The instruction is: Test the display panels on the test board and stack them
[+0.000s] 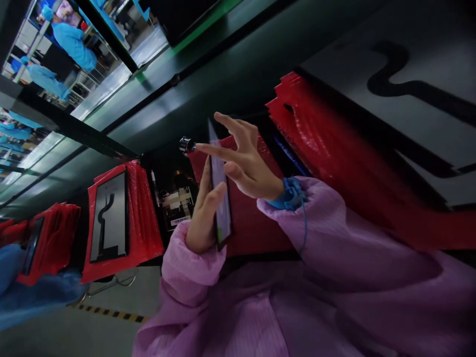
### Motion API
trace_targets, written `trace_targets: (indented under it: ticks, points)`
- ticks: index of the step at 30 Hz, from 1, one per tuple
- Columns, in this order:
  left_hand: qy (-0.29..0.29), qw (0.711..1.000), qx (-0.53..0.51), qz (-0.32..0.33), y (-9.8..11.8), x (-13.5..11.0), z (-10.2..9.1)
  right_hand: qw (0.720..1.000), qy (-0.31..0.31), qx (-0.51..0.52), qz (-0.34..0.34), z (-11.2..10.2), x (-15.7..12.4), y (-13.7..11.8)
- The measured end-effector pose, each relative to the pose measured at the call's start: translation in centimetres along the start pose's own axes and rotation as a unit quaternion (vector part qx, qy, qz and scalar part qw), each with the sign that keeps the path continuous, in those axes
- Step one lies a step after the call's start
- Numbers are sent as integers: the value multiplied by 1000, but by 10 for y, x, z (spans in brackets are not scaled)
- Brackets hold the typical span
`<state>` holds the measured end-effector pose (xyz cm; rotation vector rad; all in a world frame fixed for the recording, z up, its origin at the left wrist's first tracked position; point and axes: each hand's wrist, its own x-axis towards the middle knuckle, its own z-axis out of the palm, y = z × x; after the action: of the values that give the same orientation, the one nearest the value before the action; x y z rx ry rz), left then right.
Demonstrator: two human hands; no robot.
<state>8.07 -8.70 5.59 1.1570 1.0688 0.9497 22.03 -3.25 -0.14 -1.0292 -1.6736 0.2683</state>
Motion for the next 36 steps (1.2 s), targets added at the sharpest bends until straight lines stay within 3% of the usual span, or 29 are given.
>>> trace_targets:
  ticks: [3, 6, 8, 10, 13, 17, 21, 27, 36]
  points:
    - [-6, 999, 14, 48, -14, -5, -2, 999, 36, -16, 1, -5, 0, -2]
    - [102, 969, 165, 154, -29, -17, -22, 997, 77, -2, -12, -9, -1, -3]
    - [185, 906, 325, 199, -41, -28, -43, 995, 95, 8, -10, -9, -2, -4]
    - [230, 827, 473, 202, -57, -41, -64, 995, 98, 11, -2, -7, -4, -5]
    - [224, 752, 597, 167, -82, -57, -87, 995, 95, 13, 7, -4, -7, -5]
    - [185, 706, 666, 154, -102, -66, -95, 995, 96, 19, 14, -2, -10, -6]
    - [155, 661, 715, 164, -102, -66, -92, 995, 100, 20, 8, 0, -12, -7]
    - [162, 655, 719, 167, -101, -65, -91, 993, 118, 11, -2, 1, -12, -7]
    - [158, 706, 680, 119, -97, -63, -92, 992, 120, 21, 18, 1, -11, -11]
